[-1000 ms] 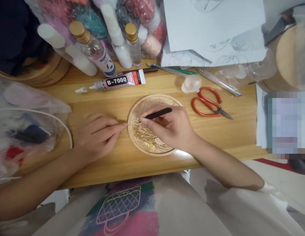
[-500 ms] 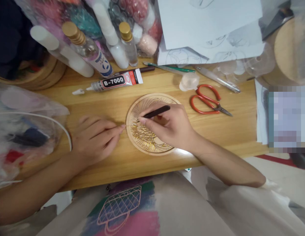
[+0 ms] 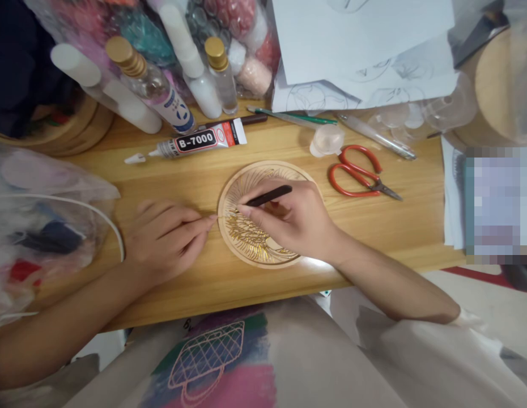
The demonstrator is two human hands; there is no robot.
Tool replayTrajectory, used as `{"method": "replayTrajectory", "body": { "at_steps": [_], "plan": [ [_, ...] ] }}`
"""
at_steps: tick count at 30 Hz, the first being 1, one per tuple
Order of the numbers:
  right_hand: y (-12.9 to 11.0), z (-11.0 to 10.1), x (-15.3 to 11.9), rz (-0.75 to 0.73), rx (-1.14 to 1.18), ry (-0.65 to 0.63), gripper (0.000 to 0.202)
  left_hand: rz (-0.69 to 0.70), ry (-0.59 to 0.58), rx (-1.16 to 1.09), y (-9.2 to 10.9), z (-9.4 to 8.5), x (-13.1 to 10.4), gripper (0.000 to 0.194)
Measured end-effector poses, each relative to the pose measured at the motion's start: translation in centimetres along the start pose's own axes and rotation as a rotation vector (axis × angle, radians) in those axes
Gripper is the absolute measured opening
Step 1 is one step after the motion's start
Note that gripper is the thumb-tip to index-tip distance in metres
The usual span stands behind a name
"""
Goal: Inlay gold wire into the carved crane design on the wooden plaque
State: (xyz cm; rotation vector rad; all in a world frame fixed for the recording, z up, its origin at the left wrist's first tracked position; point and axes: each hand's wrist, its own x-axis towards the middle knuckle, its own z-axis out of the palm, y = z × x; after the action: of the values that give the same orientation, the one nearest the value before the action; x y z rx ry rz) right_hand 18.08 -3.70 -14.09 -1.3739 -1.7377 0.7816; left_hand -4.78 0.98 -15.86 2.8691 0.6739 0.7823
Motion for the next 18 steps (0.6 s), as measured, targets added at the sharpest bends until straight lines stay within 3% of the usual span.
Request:
{"method": "replayTrajectory", "body": {
  "at_steps": [7,18],
  "plan": [
    [0.41,0.58,0.01,-0.064,0.063,-0.088,0.005,-0.001,-0.001,0.011,0.07,0.04,0.16,0.01],
    [0.71,0.98,0.06,-0.099,0.034,-0.103,0.008,-0.011,-0.005,0.026,0.07,-0.02,0.09,0.012]
  ]
}}
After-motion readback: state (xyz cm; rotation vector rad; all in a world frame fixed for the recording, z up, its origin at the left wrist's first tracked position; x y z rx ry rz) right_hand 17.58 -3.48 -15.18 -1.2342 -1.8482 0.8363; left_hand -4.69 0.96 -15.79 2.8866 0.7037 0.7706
